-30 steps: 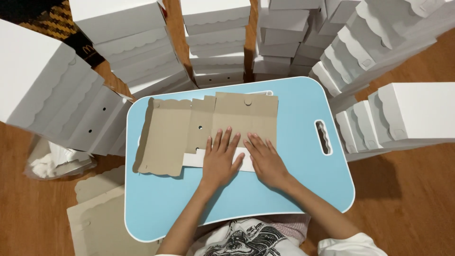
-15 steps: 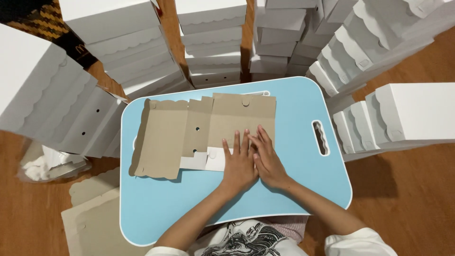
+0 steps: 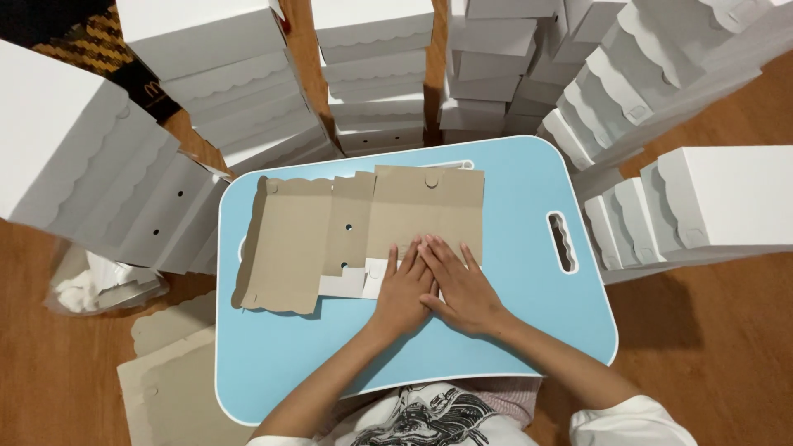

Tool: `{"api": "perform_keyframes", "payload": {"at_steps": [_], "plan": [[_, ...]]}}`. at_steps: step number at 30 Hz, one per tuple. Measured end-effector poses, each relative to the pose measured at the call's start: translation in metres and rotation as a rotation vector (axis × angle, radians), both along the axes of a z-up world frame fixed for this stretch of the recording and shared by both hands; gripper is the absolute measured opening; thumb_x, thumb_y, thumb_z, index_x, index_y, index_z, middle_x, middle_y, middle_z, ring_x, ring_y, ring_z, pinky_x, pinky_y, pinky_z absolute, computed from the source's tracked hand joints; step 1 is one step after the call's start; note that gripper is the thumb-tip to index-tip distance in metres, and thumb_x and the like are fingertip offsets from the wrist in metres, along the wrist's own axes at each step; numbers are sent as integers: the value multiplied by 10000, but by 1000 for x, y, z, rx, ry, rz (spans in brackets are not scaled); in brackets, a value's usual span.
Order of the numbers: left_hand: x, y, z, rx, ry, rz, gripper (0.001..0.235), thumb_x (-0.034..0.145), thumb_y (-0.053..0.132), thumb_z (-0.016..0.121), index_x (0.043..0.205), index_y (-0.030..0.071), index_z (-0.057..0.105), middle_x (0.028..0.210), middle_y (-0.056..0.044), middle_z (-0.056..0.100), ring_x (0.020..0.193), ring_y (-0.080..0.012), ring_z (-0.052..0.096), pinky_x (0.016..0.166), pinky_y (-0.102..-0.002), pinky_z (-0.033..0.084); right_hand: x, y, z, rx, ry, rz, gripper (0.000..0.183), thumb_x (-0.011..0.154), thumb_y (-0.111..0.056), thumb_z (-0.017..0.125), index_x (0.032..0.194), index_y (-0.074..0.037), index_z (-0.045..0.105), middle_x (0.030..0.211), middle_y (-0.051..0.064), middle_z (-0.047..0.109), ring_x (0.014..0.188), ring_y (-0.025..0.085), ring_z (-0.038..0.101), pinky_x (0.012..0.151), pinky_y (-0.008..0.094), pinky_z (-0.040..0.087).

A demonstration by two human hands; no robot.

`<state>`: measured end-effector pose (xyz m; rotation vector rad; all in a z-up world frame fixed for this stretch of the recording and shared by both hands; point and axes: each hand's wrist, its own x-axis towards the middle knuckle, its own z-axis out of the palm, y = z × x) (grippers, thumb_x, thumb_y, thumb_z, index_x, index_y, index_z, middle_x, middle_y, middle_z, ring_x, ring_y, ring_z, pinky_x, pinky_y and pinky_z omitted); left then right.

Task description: The person assembles a flat cardboard box by folding its sides and locking the tabs. They place the assembled box on a light blue tray and then pick up a white box from a nearby stack.

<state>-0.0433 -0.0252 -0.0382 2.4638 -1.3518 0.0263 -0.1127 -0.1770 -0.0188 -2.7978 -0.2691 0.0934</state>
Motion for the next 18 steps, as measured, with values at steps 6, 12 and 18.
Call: {"api": "perform_keyframes", "payload": {"at_steps": [6, 12, 18], "plan": [[11, 27, 7, 100, 3, 93, 667, 1045, 587, 336, 1583, 198, 397, 1676, -110, 294, 1535, -381, 242, 1217, -631, 120, -2, 3, -1, -78, -22, 3, 849, 1010, -731, 236, 1638, -161, 216, 1669, 163, 252, 1553, 304, 226, 1212, 624, 120], [14, 29, 26, 186, 105, 167, 646, 1059, 558, 278, 1596, 211, 372, 1690, -131, 245, 1555, -399, 179, 1224, -623, 101, 1, 7, 23, -5, 71, -8, 806, 1027, -665, 224, 1657, -166, 154, 1674, 201, 226, 1556, 338, 214, 1217, 623, 81], [1, 3, 25, 208, 126, 203, 698, 1022, 477, 365, 1621, 126, 291, 1692, -232, 174, 1554, -470, 107, 1217, -669, 63, 2, 6, 18, 35, 45, -25, 835, 1024, -664, 276, 1650, -123, 161, 1677, 251, 179, 1561, 370, 181, 1230, 612, 72]]}}
